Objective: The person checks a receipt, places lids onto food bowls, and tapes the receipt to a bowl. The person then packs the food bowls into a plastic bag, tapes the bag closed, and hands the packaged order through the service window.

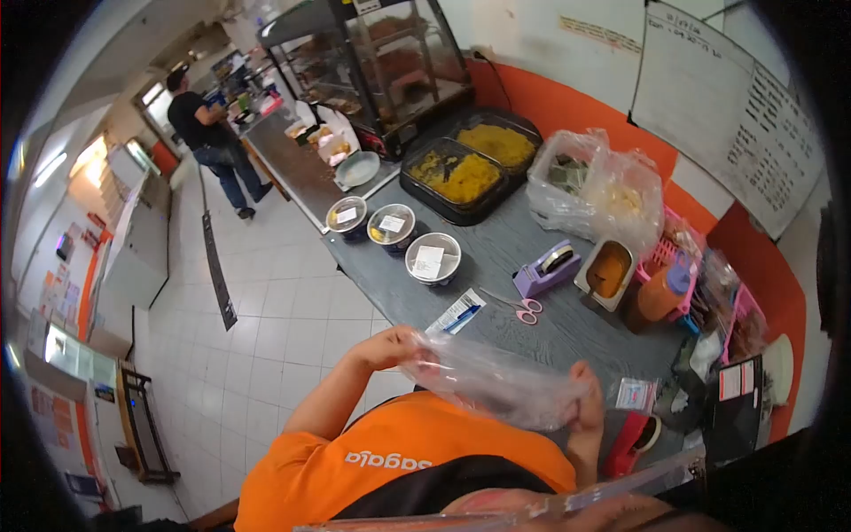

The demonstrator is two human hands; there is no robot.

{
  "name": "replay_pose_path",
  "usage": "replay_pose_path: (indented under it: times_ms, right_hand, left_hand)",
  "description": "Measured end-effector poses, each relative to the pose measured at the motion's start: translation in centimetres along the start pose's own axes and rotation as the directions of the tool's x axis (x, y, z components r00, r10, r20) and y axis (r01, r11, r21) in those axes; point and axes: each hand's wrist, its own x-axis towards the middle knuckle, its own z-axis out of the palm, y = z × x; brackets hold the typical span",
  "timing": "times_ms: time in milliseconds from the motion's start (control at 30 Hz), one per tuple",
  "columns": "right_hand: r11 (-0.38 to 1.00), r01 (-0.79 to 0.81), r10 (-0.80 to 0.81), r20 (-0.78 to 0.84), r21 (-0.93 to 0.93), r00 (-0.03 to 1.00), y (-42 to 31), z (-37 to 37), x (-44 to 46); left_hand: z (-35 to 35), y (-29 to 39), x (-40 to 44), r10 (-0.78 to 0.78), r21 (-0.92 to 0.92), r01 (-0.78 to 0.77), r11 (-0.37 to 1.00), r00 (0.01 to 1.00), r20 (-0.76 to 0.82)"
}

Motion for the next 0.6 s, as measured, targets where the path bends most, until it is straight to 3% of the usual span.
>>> replay_pose_path:
  times_ms: [33, 67, 100, 133, 167, 200, 233, 267, 300, 333, 367, 400, 433, 467, 500, 567, 600]
  right_hand:
    - [1.0, 0.009, -0.009, -0.018, -0.003, 1.0, -0.2, -0.2, -0.7]
    - [0.935, -0.209, 0.271, 0.197, -0.286, 0.942, -0.6, -0.2, -1.2]
    - [0.748, -0.335, 0.573, 0.303, -0.573, 0.761, -0.9, -0.4, -2.0]
    - [0.74, -0.354, 0.583, 0.285, -0.572, 0.761, -0.9, -1.3, -2.5]
    - [0.678, -0.357, 0.55, 0.121, -0.643, 0.827, -0.6, -2.7, -2.9]
    - [0.604, -0.37, 0.489, -0.039, -0.706, 0.872, -0.4, -3.6, -3.2]
    - [0.593, -0.384, 0.499, -0.052, -0.707, 0.865, -0.2, -3.4, -3.2]
    - [0.859, -0.121, 0.15, 0.018, -0.498, 0.989, 0.4, -2.6, -2.9]
    - [0.945, 0.218, -0.229, -0.017, -0.245, 0.973, 1.1, -1.4, -2.7]
    - [0.977, 0.205, -0.211, -0.361, -0.055, 0.908, 1.6, 0.8, -3.0]
    - [0.977, 0.208, -0.213, -0.367, -0.055, 0.906, 2.1, -0.3, -3.5]
    - [0.994, 0.072, -0.052, -0.216, 0.087, 0.975, 2.9, -2.5, -4.3]
    - [0.976, -0.086, 0.095, -0.036, 0.199, 0.995, 3.4, -4.3, -4.8]
    - [0.987, -0.151, 0.154, 0.055, -0.052, 0.987, 3.3, -5.0, -4.9]
    - [0.987, -0.151, 0.154, 0.053, -0.058, 0.987, 3.1, -4.3, -4.9]
    - [0.766, -0.216, 0.413, 0.205, -0.606, 0.887, 2.4, -2.4, -4.6]
    - [0.758, -0.221, 0.419, 0.2, -0.613, 0.886, 2.5, -3.4, -5.3]
  left_hand:
    - [0.0, -0.2, 0.3, 0.159, -0.46, -0.188, 0.868, 0.982, -0.102]
    - [-0.7, 0.2, 0.6, 0.268, -0.687, -0.114, 0.718, 0.955, 0.123]
    - [-1.3, -0.1, 0.8, 0.265, -0.698, -0.102, 0.708, 0.956, 0.129]
    - [-1.8, -0.7, 0.8, 0.211, -0.69, 0.017, 0.724, 0.946, 0.245]
    - [-1.9, -1.4, 0.6, 0.16, -0.668, 0.131, 0.732, 0.92, 0.356]
    - [-1.4, -2.0, 0.1, -0.001, -0.495, 0.074, 0.866, 0.989, 0.146]
    - [-0.8, -1.9, 0.2, 0.0, -0.51, 0.076, 0.857, 0.989, 0.147]
    - [-0.3, -1.3, 0.5, -0.03, -0.001, 0.031, 1.0, 0.984, 0.176]
    - [0.1, -1.0, 0.8, -0.074, 0.51, -0.033, 0.859, 0.979, 0.188]
    - [-0.4, -2.4, 1.4, -0.212, 0.534, 0.03, 0.845, 0.935, 0.283]
    - [-0.5, -3.4, 1.1, -0.215, 0.534, 0.03, 0.845, 0.933, 0.288]
    - [-0.1, -4.4, 0.4, -0.088, 0.181, 0.056, 0.982, 0.981, 0.175]
    - [0.2, -4.9, 0.0, -0.01, -0.197, 0.013, 0.98, 1.0, 0.017]
    - [1.1, -4.4, 0.2, -0.012, -0.512, -0.055, 0.857, 0.992, -0.128]
    - [0.8, -4.6, 0.4, -0.008, -0.516, -0.058, 0.855, 0.992, -0.125]
    - [-0.3, -5.5, 1.4, 0.13, -0.653, -0.044, 0.756, 0.988, 0.084]
    - [-0.2, -5.9, 1.8, 0.039, -0.619, -0.032, 0.785, 0.999, -0.003]
